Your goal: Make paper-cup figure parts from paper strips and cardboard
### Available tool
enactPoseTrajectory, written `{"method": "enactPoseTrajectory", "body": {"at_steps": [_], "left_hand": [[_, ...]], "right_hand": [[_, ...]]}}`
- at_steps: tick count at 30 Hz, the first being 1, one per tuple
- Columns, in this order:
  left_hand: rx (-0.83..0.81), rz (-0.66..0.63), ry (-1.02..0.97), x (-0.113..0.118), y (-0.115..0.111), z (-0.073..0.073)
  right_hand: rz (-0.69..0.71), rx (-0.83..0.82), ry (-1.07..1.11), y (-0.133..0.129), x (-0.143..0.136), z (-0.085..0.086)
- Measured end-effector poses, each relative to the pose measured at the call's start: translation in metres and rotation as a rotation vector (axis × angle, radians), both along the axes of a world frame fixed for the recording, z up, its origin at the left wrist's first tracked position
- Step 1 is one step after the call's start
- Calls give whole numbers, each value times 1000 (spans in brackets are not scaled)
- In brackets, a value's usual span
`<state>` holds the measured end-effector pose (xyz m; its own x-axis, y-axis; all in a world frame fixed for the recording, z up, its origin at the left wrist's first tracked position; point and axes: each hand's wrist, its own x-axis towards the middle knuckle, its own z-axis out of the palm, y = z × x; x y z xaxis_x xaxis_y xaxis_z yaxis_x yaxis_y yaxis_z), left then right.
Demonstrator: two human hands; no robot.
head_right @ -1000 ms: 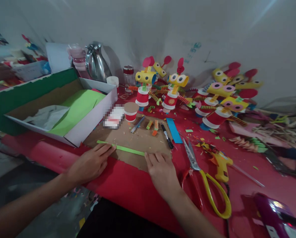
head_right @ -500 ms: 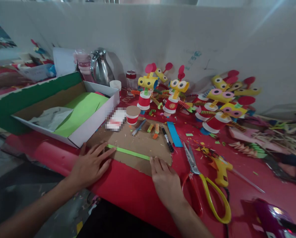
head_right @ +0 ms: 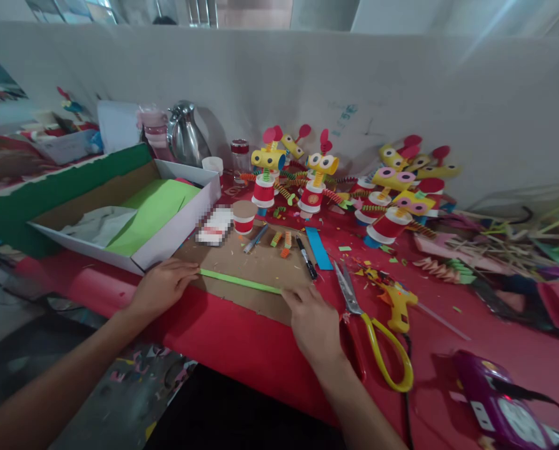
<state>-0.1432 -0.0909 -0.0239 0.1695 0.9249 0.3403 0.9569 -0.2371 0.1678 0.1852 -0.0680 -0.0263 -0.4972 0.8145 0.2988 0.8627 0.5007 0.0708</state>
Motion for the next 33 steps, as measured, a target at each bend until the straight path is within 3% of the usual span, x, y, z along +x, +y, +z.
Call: {"method": "enactPoseTrajectory", "body": {"at_steps": [5, 12, 17, 21, 27, 29, 33], "left_hand": [[46, -46, -19, 3, 9, 3], [123, -100, 237, 1, 20, 6], [-69, -170, 7, -5, 20, 8], [-172, -200, -136, -9, 21, 10], [-281, -406, -112, -18, 23, 17], [-201, -432, 4, -21, 22, 20], [69, -472, 254, -24, 16, 21]], "right_hand": [[-65, -86, 202, 11, 3, 1], [16, -201, 415, 25, 16, 0], [79, -257, 483, 26, 30, 8], [100, -285, 525, 31, 30, 4], [61, -384, 504, 42, 32, -1], [78, -367, 478, 41, 32, 1], [267, -102, 190, 34, 26, 7]]}}
